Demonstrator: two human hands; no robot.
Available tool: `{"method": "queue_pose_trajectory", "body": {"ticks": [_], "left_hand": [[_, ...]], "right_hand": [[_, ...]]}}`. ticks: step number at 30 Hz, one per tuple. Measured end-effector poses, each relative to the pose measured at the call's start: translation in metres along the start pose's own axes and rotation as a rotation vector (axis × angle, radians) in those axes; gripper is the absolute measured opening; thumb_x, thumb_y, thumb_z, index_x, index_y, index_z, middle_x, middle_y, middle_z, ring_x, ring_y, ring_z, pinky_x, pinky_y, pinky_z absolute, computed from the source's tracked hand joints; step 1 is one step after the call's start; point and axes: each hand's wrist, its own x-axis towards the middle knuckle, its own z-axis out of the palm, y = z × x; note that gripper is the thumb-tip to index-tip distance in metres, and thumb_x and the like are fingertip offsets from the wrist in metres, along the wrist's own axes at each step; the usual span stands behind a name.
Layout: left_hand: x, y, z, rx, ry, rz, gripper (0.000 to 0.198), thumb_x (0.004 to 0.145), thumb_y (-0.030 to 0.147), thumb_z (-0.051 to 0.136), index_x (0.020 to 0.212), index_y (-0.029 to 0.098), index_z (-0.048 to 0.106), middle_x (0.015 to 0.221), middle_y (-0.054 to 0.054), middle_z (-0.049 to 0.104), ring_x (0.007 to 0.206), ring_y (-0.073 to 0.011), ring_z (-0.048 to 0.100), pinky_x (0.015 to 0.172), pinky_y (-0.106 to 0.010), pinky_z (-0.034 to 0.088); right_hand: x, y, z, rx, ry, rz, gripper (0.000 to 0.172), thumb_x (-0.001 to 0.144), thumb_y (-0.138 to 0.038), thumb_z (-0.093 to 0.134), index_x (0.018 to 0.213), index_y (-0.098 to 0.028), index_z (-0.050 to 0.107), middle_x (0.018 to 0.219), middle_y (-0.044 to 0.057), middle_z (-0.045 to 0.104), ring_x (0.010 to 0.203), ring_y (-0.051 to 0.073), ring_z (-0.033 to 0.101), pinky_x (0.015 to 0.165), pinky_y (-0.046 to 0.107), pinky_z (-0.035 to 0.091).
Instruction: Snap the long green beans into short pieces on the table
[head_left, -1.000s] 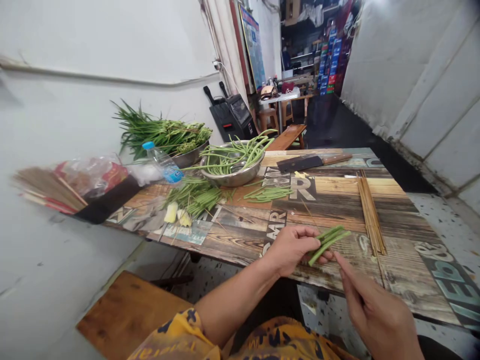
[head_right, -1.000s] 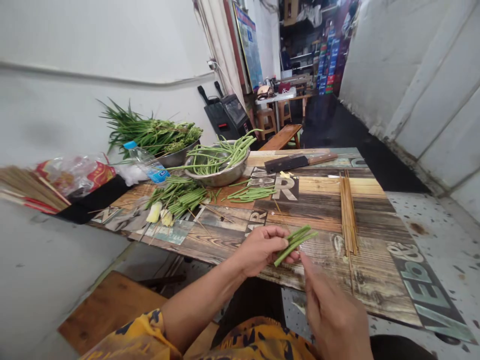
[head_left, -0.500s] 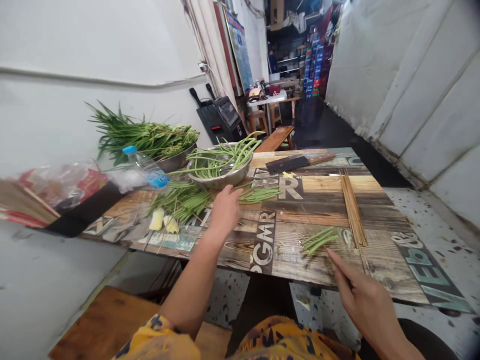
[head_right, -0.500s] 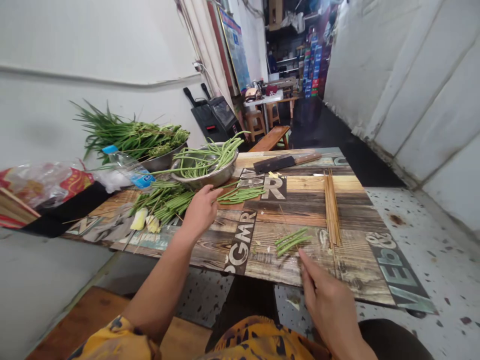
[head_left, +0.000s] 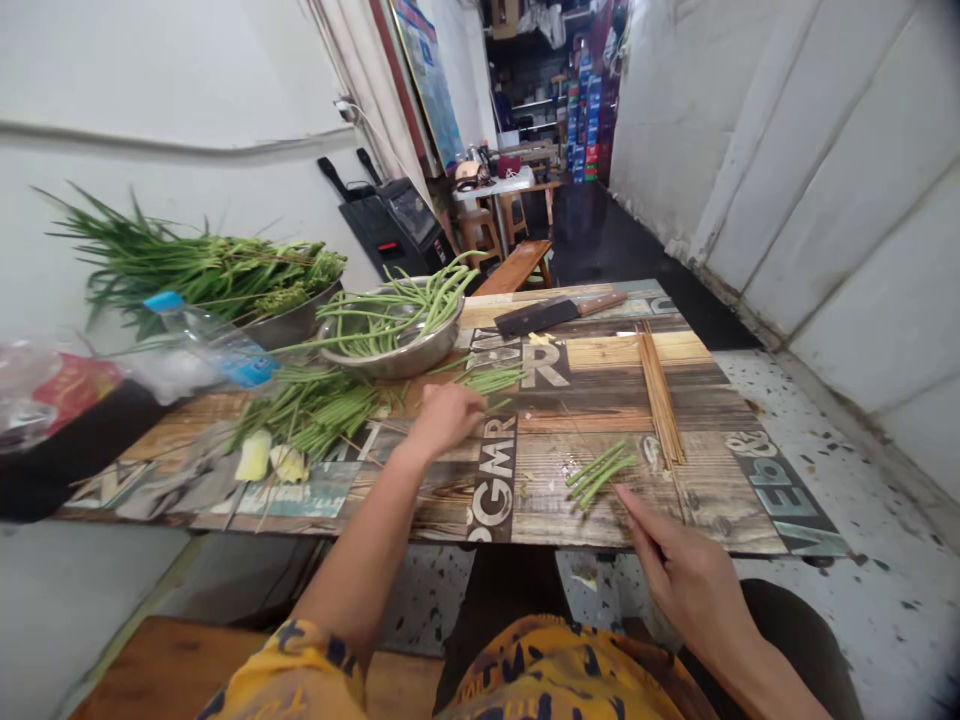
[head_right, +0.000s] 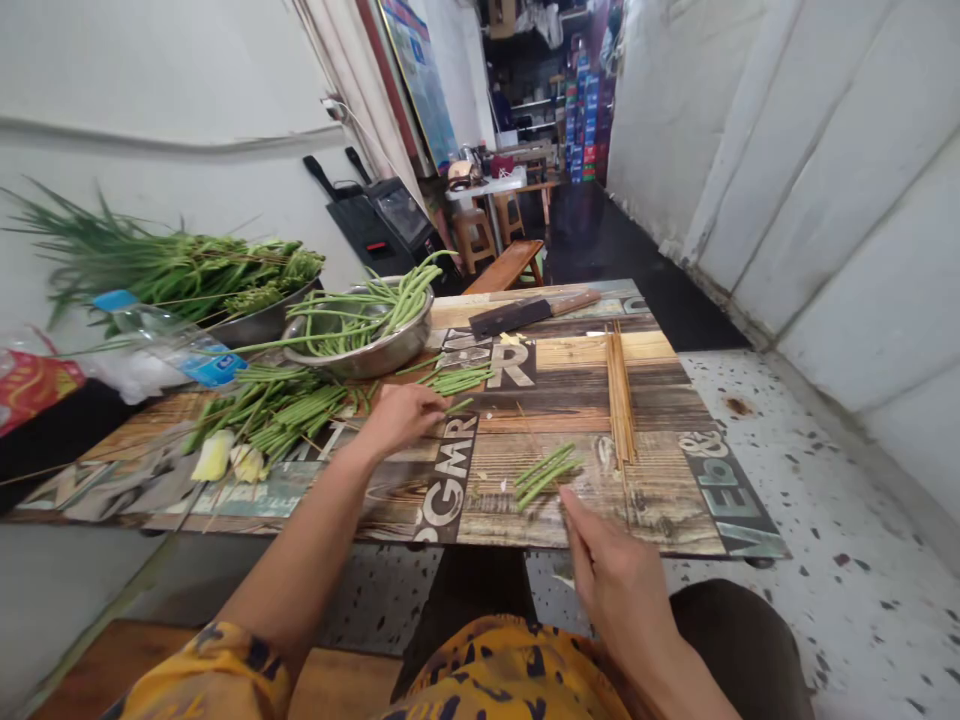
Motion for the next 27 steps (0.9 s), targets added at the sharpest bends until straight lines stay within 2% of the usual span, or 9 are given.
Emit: {"method": "queue_pose_trajectory", "body": {"ticks": [4,7,9,12,17,27], "left_hand": [[-0.014,0.047,0.012,-0.296,0.014,0.16,0.019,0.077,0.022,0.057,0.087,0.021,0.072,0.087,-0.004,0.071,0.083,-0.0189,0.062,0.077,-0.028,0.041],[-0.019,0.077,0.025,-0.341,-0.003,0.208,0.018,0.078,0.02,0.056,0.086,0.021,0.072,0.087,-0.004,0.071,0.084,-0.0196,0.062,0.078,-0.03,0.043],[-0.02,0.087,0.032,-0.363,-0.02,0.232,0.018,0.079,0.018,0.055,0.085,0.021,0.072,0.085,-0.004,0.071,0.082,-0.0194,0.062,0.077,-0.03,0.043],[-0.02,0.091,0.039,-0.414,-0.03,0.252,0.02,0.08,0.017,0.055,0.09,0.022,0.071,0.086,-0.003,0.07,0.081,-0.0184,0.062,0.076,-0.029,0.044],[-0.023,0.09,0.042,-0.46,0.045,0.15,0.013,0.078,0.018,0.059,0.084,0.02,0.07,0.082,-0.002,0.07,0.079,-0.0177,0.061,0.074,-0.028,0.044],[-0.024,0.093,0.044,-0.383,0.096,0.253,0.015,0.081,0.015,0.054,0.078,0.018,0.069,0.08,-0.005,0.068,0.08,-0.0191,0.058,0.078,-0.032,0.043]], "right_hand": [[-0.014,-0.009,-0.014,-0.01,-0.031,0.034,0.036,0.09,-0.013,0.041,0.123,-0.013,0.057,0.092,0.009,0.071,0.072,0.014,0.068,0.066,0.021,0.054],[-0.027,-0.016,-0.024,-0.018,-0.101,0.066,0.038,0.089,-0.011,0.038,0.122,-0.011,0.057,0.086,0.009,0.071,0.067,0.014,0.067,0.064,0.022,0.054],[-0.035,-0.019,-0.029,-0.025,-0.146,0.085,0.039,0.088,-0.01,0.037,0.122,-0.01,0.057,0.079,0.007,0.07,0.063,0.013,0.065,0.061,0.022,0.053],[-0.043,-0.02,-0.034,-0.038,-0.183,0.099,0.04,0.089,-0.011,0.036,0.124,-0.01,0.055,0.066,0.004,0.066,0.054,0.012,0.06,0.056,0.02,0.052],[-0.047,-0.018,-0.036,-0.053,-0.207,0.086,0.04,0.089,-0.011,0.035,0.122,-0.011,0.057,0.063,0.002,0.064,0.052,0.011,0.058,0.056,0.021,0.051],[-0.044,-0.019,-0.034,-0.067,-0.227,0.06,0.039,0.088,-0.008,0.034,0.119,-0.006,0.057,0.061,0.002,0.061,0.051,0.012,0.058,0.049,0.022,0.049]]}}
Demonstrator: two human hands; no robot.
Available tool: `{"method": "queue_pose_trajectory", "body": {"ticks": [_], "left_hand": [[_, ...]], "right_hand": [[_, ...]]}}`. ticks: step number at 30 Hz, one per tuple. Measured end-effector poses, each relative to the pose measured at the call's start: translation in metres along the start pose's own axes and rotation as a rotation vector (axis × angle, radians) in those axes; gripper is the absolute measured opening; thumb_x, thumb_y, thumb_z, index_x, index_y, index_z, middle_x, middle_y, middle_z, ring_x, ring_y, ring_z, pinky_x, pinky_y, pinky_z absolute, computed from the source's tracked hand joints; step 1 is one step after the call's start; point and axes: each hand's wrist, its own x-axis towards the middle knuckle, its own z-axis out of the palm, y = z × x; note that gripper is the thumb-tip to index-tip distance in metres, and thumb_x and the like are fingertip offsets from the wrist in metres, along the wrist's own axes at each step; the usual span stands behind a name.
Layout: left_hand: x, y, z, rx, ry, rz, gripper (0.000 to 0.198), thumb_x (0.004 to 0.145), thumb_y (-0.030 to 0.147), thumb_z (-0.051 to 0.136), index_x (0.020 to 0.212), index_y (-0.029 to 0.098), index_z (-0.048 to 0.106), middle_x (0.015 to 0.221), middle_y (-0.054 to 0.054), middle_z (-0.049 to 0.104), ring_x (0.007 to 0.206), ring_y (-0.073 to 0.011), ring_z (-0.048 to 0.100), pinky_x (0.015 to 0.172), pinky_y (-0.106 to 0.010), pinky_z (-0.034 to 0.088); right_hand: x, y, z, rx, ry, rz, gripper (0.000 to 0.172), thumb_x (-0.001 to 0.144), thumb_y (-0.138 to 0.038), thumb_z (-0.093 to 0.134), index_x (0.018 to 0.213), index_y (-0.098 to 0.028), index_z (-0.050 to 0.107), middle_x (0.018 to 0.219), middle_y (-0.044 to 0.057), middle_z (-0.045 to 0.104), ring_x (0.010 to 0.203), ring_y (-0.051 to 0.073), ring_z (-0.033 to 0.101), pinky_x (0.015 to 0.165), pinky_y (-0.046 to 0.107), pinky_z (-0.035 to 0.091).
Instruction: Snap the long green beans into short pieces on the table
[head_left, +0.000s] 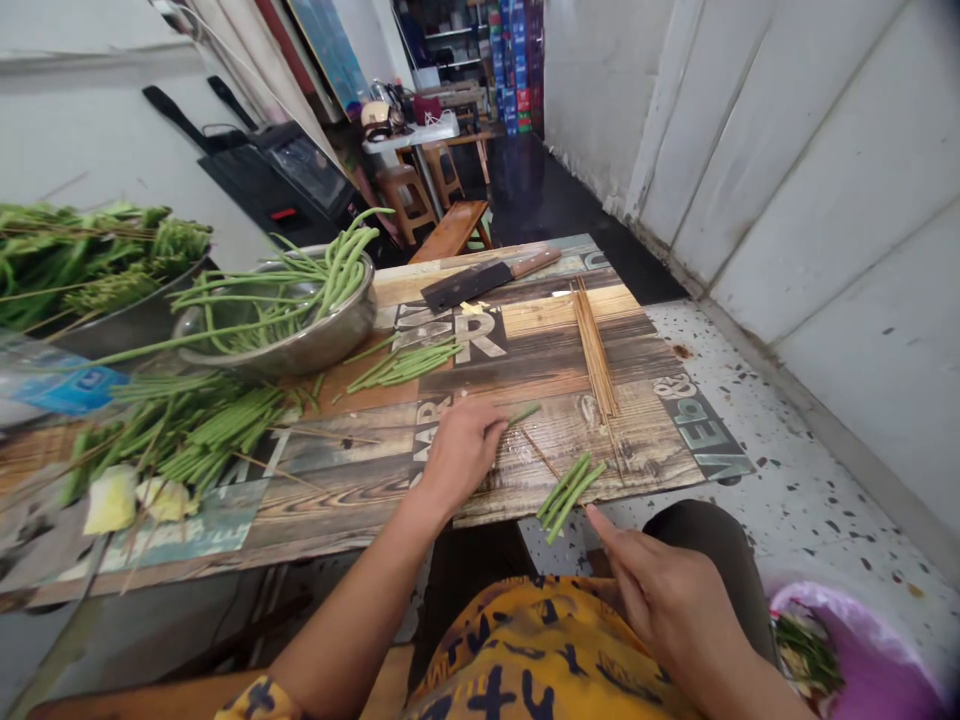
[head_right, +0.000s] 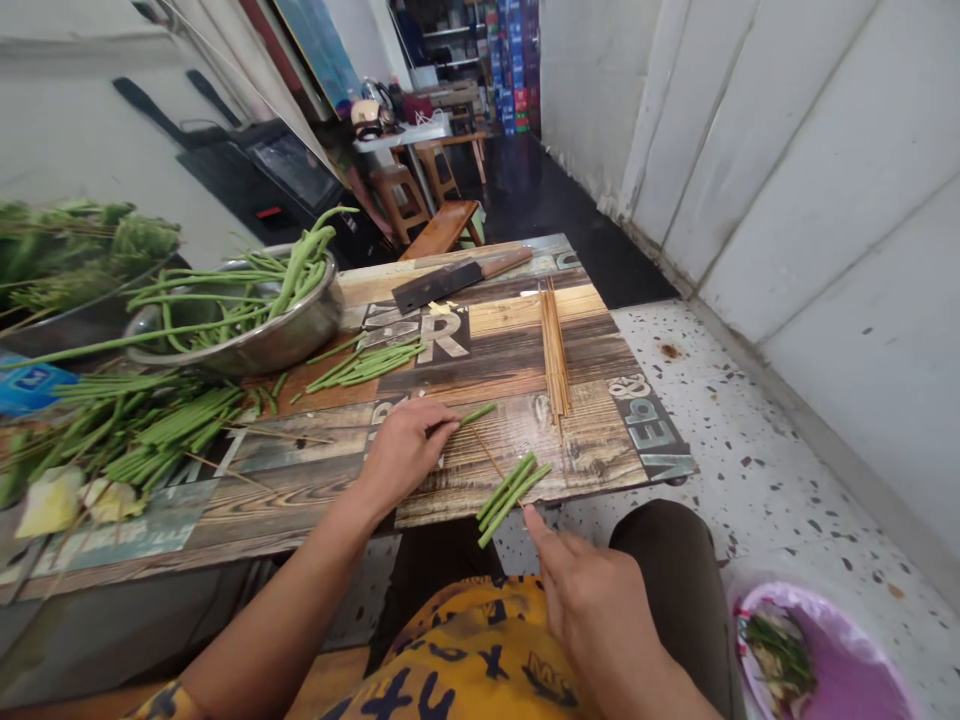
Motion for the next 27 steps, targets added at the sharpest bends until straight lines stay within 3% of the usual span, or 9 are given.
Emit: {"method": "queue_pose_trajectory", "body": {"ticks": [27], "left_hand": [[0.0009,-0.0006,0.0021,-0.001,0.026,0.023,0.013,0.08,0.013,0.057,0.075,0.017,0.067,0.075,-0.003,0.066,0.076,-0.018,0.057,0.074,-0.031,0.042]], "right_hand": [[0.0053,-0.0024,0.0035,0.014,0.004,-0.007,0.042,0.086,-0.008,0.033,0.121,-0.007,0.056,0.064,0.005,0.064,0.053,0.013,0.06,0.05,0.022,0.049]]}}
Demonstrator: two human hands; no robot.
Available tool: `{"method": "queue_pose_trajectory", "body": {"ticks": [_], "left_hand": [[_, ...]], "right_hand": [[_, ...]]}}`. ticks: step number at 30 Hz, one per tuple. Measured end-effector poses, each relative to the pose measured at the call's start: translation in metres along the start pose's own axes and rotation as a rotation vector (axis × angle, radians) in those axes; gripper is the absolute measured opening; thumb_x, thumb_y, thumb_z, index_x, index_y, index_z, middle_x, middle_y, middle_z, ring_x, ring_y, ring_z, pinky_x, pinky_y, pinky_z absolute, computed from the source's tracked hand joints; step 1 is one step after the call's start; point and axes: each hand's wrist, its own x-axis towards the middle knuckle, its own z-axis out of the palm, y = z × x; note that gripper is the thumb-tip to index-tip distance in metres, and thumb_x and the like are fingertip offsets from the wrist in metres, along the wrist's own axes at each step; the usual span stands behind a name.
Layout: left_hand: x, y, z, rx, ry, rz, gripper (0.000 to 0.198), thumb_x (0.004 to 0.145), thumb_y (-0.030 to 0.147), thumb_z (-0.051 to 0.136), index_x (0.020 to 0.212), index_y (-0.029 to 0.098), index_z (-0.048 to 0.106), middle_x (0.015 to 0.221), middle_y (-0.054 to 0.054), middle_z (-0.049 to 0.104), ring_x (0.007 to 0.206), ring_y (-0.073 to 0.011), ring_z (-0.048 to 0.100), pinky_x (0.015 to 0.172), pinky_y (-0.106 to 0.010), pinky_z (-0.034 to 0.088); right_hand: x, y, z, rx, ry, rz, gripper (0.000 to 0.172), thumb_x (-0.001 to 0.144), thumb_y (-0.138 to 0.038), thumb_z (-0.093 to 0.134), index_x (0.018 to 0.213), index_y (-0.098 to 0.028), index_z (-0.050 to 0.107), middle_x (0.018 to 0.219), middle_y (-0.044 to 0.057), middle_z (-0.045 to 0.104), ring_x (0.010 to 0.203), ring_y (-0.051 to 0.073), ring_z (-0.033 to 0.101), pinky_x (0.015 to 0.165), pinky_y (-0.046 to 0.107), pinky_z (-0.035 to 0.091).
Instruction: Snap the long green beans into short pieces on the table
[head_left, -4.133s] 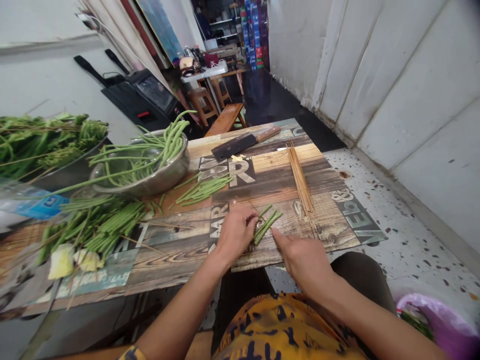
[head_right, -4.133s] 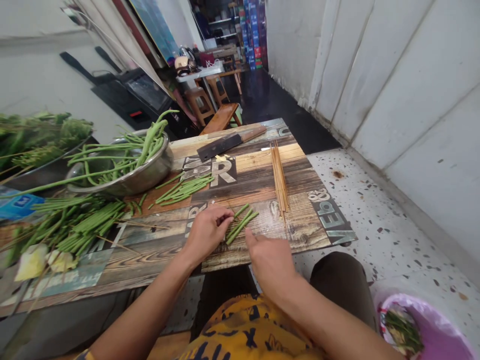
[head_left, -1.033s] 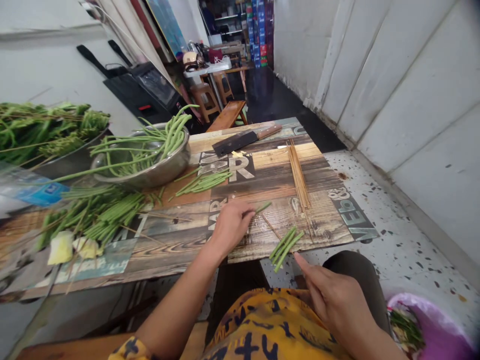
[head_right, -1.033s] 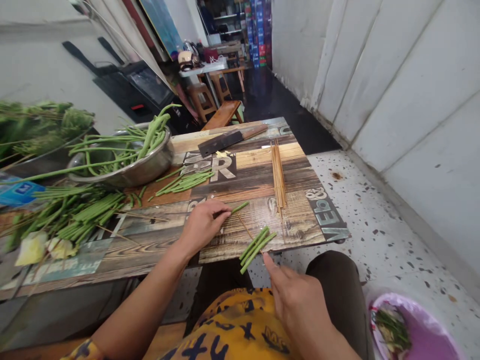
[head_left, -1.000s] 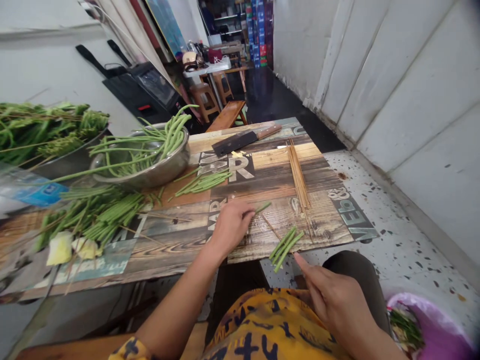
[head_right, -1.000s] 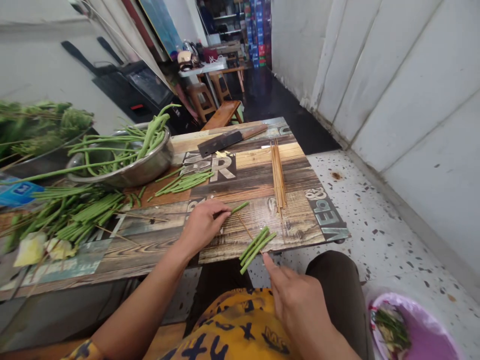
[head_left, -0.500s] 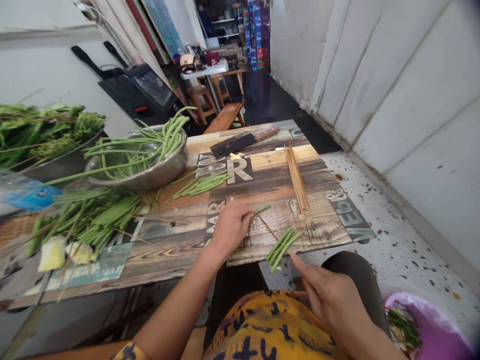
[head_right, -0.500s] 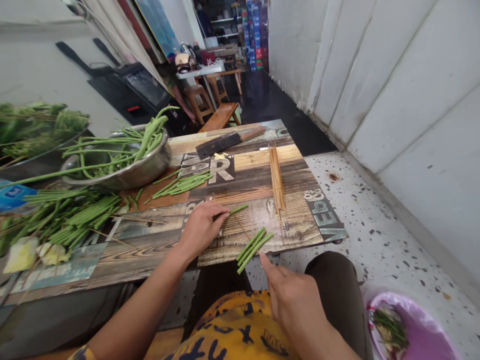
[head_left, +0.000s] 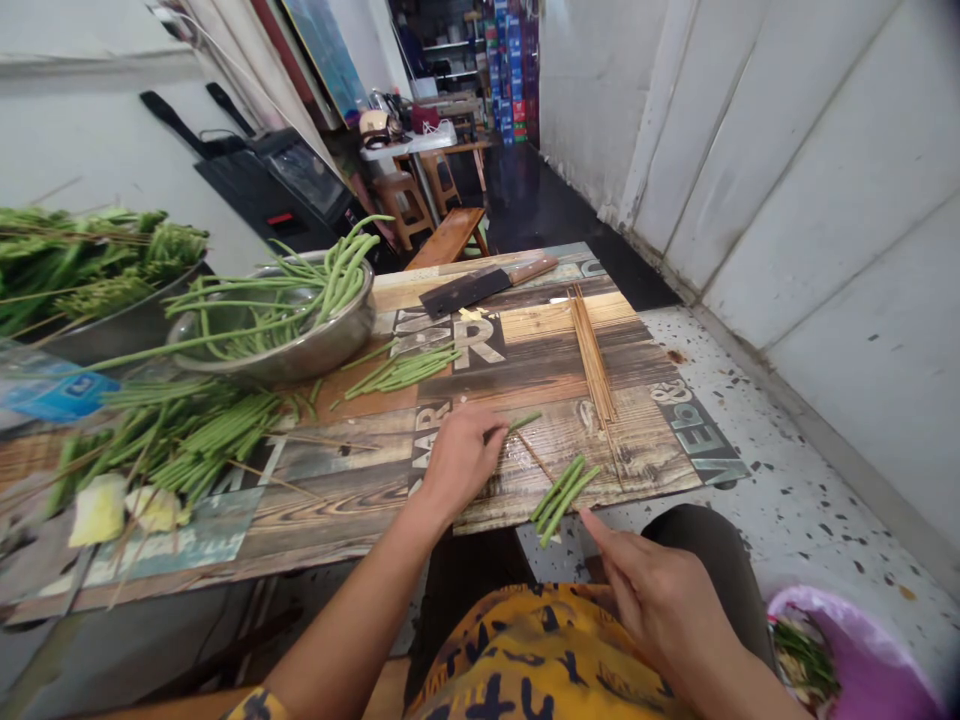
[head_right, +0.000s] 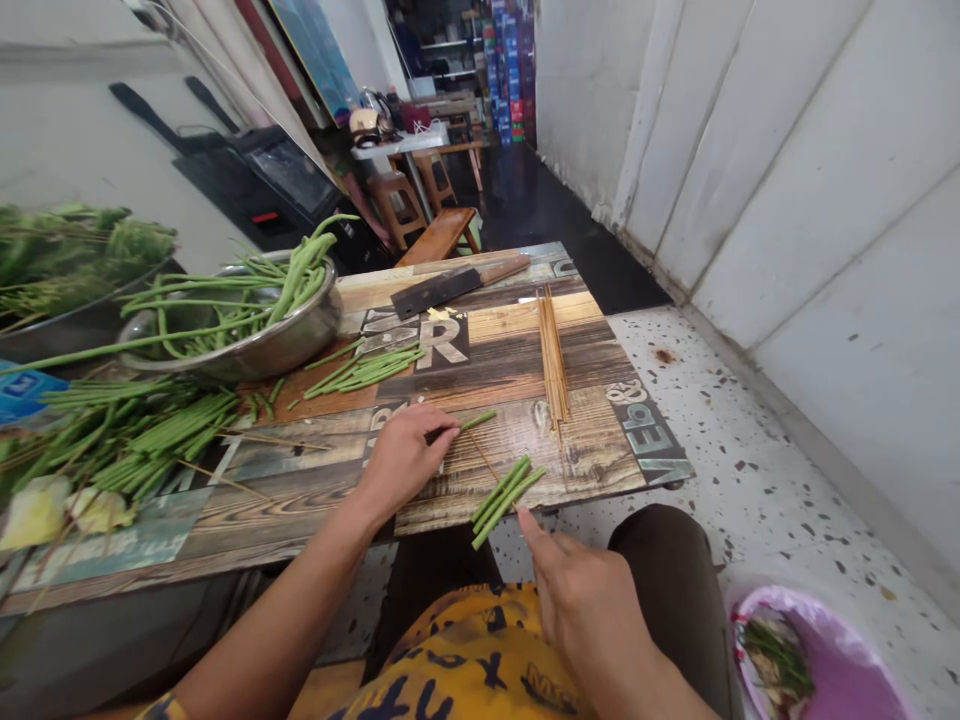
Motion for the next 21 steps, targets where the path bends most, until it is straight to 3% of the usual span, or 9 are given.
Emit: {"method": "queue_pose_trajectory", "body": {"ticks": [16,21], "left_hand": [[-0.0012,0.0003,-0.0001,0.025,-0.003,0.0,0.012,0.08,0.014,0.057,0.073,0.017,0.066,0.073,-0.003,0.066,0.074,-0.0182,0.056,0.072,-0.031,0.042],[-0.0013,0.0004,0.0006,0.008,0.01,0.012,0.012,0.08,0.014,0.057,0.075,0.017,0.066,0.075,-0.003,0.066,0.076,-0.0183,0.057,0.075,-0.032,0.043]], "right_hand": [[-0.0022,-0.0036,0.0018,0.064,-0.001,0.047,0.042,0.086,-0.008,0.033,0.121,-0.005,0.056,0.064,0.006,0.065,0.055,0.014,0.062,0.059,0.024,0.053],[-0.001,-0.007,0.0007,0.069,-0.027,0.082,0.045,0.086,-0.009,0.035,0.126,-0.012,0.053,0.069,0.006,0.068,0.057,0.013,0.062,0.058,0.021,0.051]]}}
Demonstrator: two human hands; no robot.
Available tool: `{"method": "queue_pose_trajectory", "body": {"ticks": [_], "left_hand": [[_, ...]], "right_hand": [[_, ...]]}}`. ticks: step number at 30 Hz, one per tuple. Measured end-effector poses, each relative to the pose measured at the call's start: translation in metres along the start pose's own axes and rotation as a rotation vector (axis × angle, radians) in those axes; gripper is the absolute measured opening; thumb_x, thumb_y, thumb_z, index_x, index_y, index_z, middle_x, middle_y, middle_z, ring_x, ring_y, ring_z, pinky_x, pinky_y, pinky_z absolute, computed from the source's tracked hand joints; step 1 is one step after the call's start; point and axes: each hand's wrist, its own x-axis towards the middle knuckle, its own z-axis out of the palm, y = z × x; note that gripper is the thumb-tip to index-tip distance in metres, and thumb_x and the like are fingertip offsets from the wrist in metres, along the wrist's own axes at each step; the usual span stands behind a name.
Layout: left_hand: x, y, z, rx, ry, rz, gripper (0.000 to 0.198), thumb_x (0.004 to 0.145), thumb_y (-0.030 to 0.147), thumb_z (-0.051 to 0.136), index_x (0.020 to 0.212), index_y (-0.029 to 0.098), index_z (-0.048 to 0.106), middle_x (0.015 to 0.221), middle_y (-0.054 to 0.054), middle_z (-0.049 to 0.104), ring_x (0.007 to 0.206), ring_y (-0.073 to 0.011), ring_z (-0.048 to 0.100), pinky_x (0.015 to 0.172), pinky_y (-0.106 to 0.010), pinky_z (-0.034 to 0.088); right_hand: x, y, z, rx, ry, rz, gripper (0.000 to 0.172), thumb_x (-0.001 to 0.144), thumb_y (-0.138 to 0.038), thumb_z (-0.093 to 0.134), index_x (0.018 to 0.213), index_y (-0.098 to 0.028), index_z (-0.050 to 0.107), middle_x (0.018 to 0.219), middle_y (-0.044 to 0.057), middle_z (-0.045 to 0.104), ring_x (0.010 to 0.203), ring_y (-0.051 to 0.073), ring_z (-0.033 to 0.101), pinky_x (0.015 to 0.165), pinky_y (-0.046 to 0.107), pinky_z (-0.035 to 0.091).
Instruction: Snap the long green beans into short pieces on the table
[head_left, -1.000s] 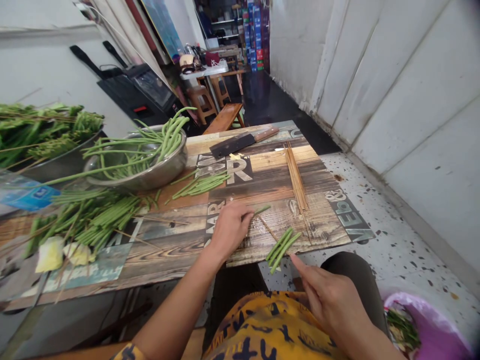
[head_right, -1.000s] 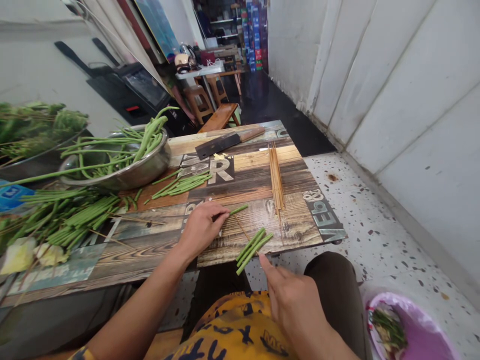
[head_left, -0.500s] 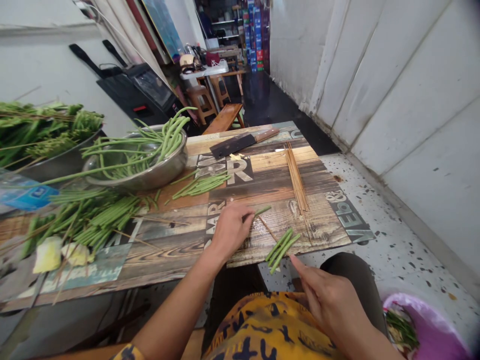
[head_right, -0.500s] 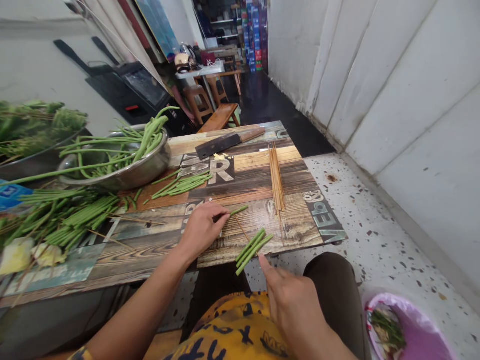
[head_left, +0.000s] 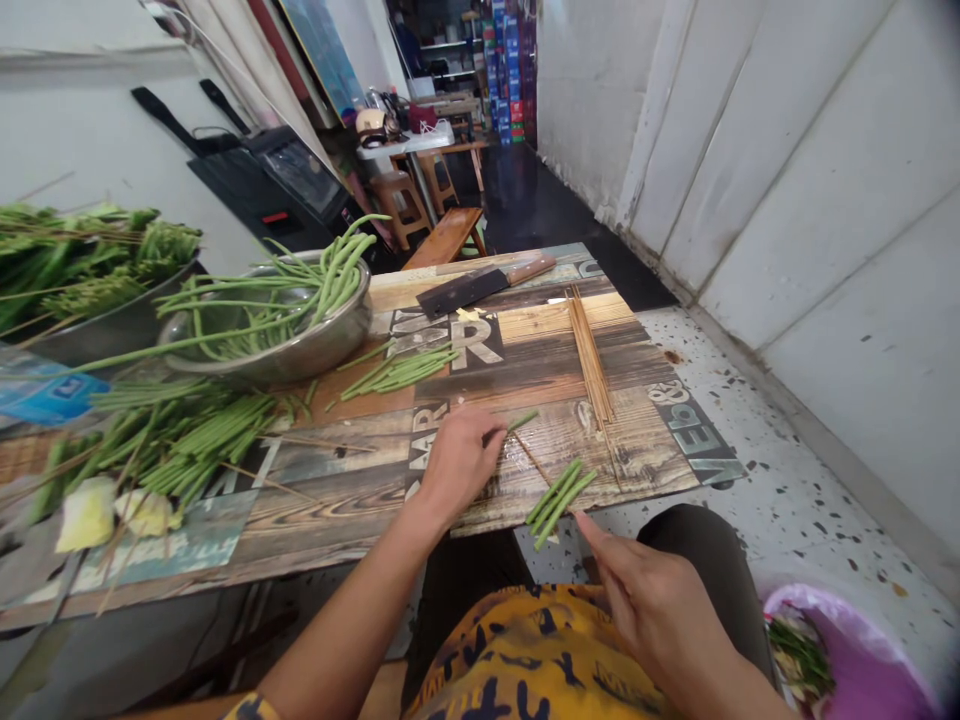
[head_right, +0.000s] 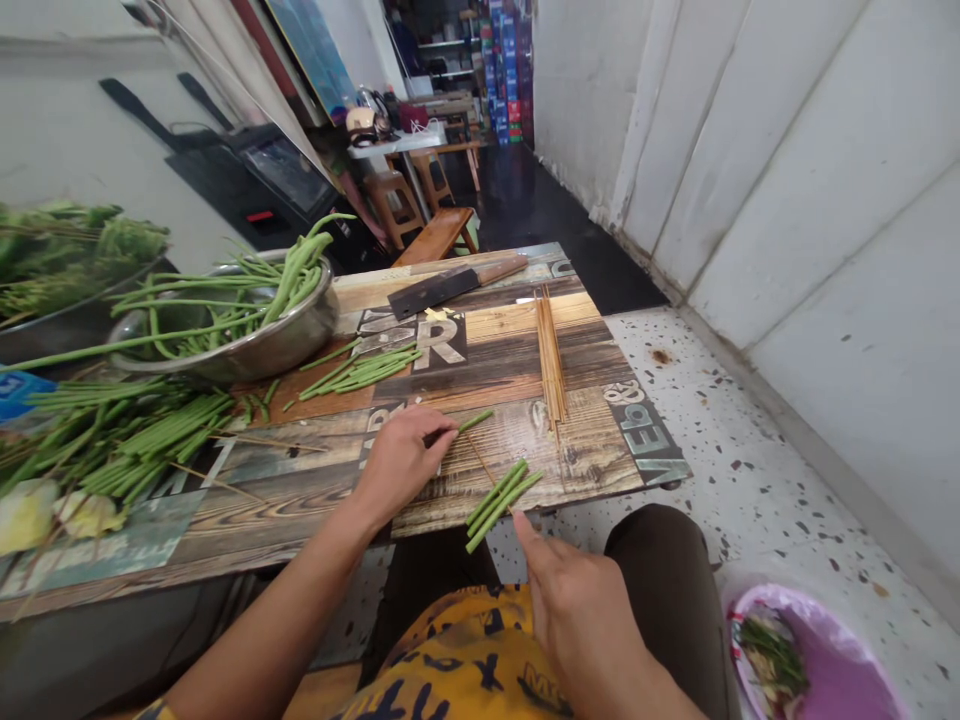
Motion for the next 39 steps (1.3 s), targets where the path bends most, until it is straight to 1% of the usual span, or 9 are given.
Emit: {"method": "queue_pose_trajectory", "body": {"ticks": [8,12,16,22,29,32,34,37,39], "left_hand": [[0.001,0.001,-0.001,0.002,-0.022,0.021,0.014,0.08,0.011,0.056,0.072,0.016,0.066,0.075,-0.004,0.066,0.076,-0.0185,0.057,0.076,-0.033,0.043],[0.001,-0.001,-0.001,0.004,-0.023,0.025,0.014,0.079,0.011,0.056,0.072,0.016,0.067,0.075,-0.005,0.067,0.077,-0.0189,0.058,0.076,-0.033,0.043],[0.002,-0.003,-0.001,-0.016,-0.028,0.037,0.014,0.079,0.011,0.056,0.073,0.017,0.067,0.075,-0.004,0.067,0.076,-0.0187,0.058,0.075,-0.032,0.044],[0.001,-0.002,-0.002,-0.054,-0.009,0.033,0.015,0.079,0.011,0.056,0.071,0.017,0.067,0.075,-0.004,0.067,0.076,-0.0175,0.059,0.076,-0.031,0.044],[0.001,-0.002,0.0,-0.107,-0.045,0.013,0.018,0.079,0.01,0.054,0.074,0.019,0.068,0.079,-0.003,0.069,0.078,-0.017,0.06,0.076,-0.03,0.045],[0.001,-0.008,-0.01,-0.083,-0.051,-0.02,0.02,0.08,0.012,0.052,0.081,0.02,0.07,0.085,-0.003,0.071,0.08,-0.0173,0.062,0.078,-0.029,0.047],[0.003,-0.017,-0.025,0.011,0.005,-0.096,0.021,0.082,0.016,0.051,0.086,0.02,0.071,0.089,-0.004,0.071,0.083,-0.0189,0.064,0.079,-0.03,0.048],[0.011,-0.04,-0.053,0.232,0.105,-0.242,0.022,0.081,0.02,0.051,0.087,0.018,0.072,0.092,-0.007,0.071,0.087,-0.0231,0.064,0.08,-0.032,0.048],[0.018,-0.059,-0.068,0.377,0.069,-0.298,0.023,0.078,0.019,0.051,0.086,0.016,0.072,0.091,-0.01,0.071,0.087,-0.0262,0.064,0.079,-0.034,0.047]], "right_hand": [[0.011,-0.008,-0.004,-0.077,-0.041,-0.006,0.044,0.084,-0.008,0.033,0.121,-0.005,0.056,0.063,0.006,0.065,0.051,0.015,0.06,0.049,0.023,0.046],[0.016,-0.011,-0.004,-0.153,-0.017,-0.035,0.044,0.083,-0.007,0.032,0.118,-0.004,0.058,0.061,0.005,0.064,0.047,0.015,0.058,0.045,0.025,0.04],[0.023,-0.012,-0.002,-0.21,-0.063,-0.031,0.045,0.082,-0.006,0.033,0.12,-0.003,0.057,0.064,0.006,0.064,0.049,0.016,0.058,0.046,0.027,0.037],[0.057,-0.016,0.006,-0.367,-0.238,0.073,0.045,0.08,-0.006,0.044,0.123,-0.012,0.056,0.068,0.005,0.067,0.055,0.017,0.061,0.046,0.027,0.031],[0.096,-0.021,0.013,-0.441,-0.258,0.085,0.035,0.087,-0.012,0.044,0.118,-0.015,0.059,0.07,0.006,0.068,0.058,0.017,0.063,0.044,0.027,0.026],[0.09,-0.018,0.013,-0.439,-0.244,0.086,0.035,0.087,-0.013,0.045,0.119,-0.017,0.058,0.07,0.005,0.068,0.056,0.016,0.062,0.044,0.025,0.027],[0.081,-0.013,0.013,-0.426,-0.21,0.073,0.037,0.086,-0.013,0.046,0.12,-0.018,0.058,0.07,0.004,0.068,0.055,0.016,0.062,0.044,0.025,0.029],[0.068,-0.003,0.015,-0.368,-0.115,0.014,0.038,0.085,-0.012,0.044,0.121,-0.015,0.058,0.075,0.006,0.07,0.057,0.017,0.063,0.046,0.024,0.034],[0.064,0.004,0.018,-0.32,-0.046,-0.018,0.037,0.086,-0.013,0.043,0.12,-0.014,0.059,0.078,0.007,0.071,0.058,0.016,0.063,0.049,0.023,0.038]]}}
